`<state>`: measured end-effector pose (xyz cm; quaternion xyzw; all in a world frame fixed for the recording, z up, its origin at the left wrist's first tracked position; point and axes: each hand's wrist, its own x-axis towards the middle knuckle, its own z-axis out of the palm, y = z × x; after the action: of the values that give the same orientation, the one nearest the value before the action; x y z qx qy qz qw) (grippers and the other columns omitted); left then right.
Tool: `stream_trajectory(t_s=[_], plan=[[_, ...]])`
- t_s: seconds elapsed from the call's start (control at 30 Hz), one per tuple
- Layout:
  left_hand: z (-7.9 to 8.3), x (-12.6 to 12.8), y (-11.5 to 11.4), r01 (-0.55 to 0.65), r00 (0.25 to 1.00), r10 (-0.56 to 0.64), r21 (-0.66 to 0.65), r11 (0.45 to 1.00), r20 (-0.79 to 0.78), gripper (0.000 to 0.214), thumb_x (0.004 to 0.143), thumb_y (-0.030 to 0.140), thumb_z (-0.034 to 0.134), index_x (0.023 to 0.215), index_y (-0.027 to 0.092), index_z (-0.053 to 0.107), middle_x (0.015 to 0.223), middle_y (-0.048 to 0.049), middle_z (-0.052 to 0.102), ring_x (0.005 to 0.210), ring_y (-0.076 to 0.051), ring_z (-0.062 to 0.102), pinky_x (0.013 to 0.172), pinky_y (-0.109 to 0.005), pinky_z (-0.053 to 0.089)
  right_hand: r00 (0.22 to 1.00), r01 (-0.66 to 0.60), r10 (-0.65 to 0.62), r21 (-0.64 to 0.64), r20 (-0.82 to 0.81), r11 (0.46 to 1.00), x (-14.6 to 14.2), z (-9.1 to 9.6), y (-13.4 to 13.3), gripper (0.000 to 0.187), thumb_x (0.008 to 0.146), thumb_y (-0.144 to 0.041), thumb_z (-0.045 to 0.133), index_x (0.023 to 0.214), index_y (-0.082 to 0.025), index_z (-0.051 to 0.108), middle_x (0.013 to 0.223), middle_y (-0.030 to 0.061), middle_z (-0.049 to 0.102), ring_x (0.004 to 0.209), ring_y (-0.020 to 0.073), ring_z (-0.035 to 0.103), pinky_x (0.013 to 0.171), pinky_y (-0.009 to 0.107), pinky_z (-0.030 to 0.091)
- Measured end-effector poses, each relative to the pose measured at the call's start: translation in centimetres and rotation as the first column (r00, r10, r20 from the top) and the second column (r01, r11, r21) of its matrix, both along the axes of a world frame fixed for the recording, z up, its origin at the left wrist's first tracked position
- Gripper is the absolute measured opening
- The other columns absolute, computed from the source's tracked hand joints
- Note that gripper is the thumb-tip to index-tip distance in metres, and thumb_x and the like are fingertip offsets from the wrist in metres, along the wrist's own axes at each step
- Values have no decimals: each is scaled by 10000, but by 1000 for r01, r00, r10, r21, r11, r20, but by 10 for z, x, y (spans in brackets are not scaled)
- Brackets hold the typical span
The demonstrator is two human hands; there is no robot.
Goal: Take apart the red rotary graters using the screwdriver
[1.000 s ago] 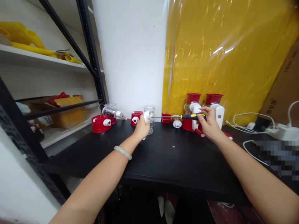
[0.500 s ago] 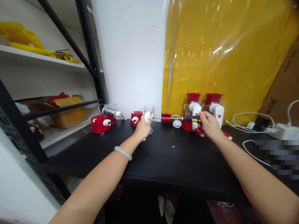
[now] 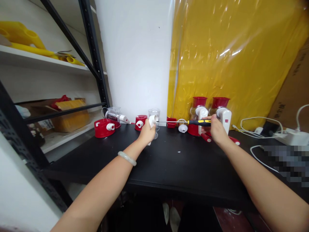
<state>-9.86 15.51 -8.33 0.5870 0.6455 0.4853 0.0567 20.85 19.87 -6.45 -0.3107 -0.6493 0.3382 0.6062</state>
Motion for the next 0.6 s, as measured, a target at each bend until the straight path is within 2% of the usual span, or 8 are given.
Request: stream_trajectory(t_s=[0.07, 0.1, 0.2, 0.3, 0.37, 0.47, 0.6], plan=[[0, -1, 0, 1, 1000, -1, 2, 1000, -2, 183, 866, 244, 499, 1029, 191, 435, 893, -76, 642, 846, -227, 653, 784, -352, 503, 968, 118, -122, 33, 218, 992, 3, -1, -1, 492, 882, -664, 390, 743, -216, 541, 489, -27, 471, 400, 129, 435, 416, 269, 373], [0, -1, 0, 1, 1000, -1, 4, 1000, -5, 187, 865, 240, 503, 1032, 191, 436, 893, -78, 643, 846, -228, 654, 788, -354, 503, 950, 140, -153, 66, 273, 988, 4, -1, -1, 483, 888, -649, 395, 758, -212, 555, 497, -26, 469, 407, 129, 426, 420, 270, 365], [1, -4, 1, -17, 1000, 17, 4, 1000, -3, 196, 864, 229, 509, 1044, 192, 440, 879, -75, 646, 834, -226, 656, 791, -353, 502, 953, 100, -163, 242, 257, 965, 6, -1, 4, 329, 873, -527, 521, 1012, -233, 575, 737, 5, 571, 606, 155, 538, 552, 283, 445], [1, -6, 3, -32, 999, 32, 2, 999, -10, 192, 869, 233, 506, 1046, 195, 441, 872, -72, 649, 828, -223, 658, 789, -344, 500, 978, 22, -90, 338, 187, 941, 5, -2, 9, 458, 784, -377, 666, 1193, -280, 484, 898, 10, 565, 799, 179, 572, 695, 313, 483], [0, -6, 4, -40, 999, 40, -1, 999, -21, 188, 868, 237, 506, 1039, 194, 440, 881, -77, 650, 829, -224, 657, 783, -341, 499, 990, -23, -20, 296, 142, 955, 4, -3, 10, 522, 753, -339, 697, 1216, -294, 460, 862, -8, 538, 781, 174, 561, 698, 312, 484], [-1, -5, 3, -43, 998, 42, -12, 999, -38, 186, 864, 239, 505, 1030, 191, 436, 897, -84, 648, 823, -225, 656, 767, -337, 497, 995, -56, 38, 195, 93, 979, 2, -6, 10, 507, 753, -383, 702, 1198, -305, 473, 873, -16, 531, 745, 159, 559, 682, 305, 490], [-1, -3, 1, -21, 999, 20, -20, 1000, -51, 182, 865, 247, 498, 1025, 186, 433, 902, -91, 646, 807, -226, 654, 748, -334, 494, 993, 31, -50, 168, 110, 985, 2, -7, 8, 414, 865, -541, 531, 1179, -275, 485, 876, 19, 572, 711, 182, 589, 653, 339, 499]])
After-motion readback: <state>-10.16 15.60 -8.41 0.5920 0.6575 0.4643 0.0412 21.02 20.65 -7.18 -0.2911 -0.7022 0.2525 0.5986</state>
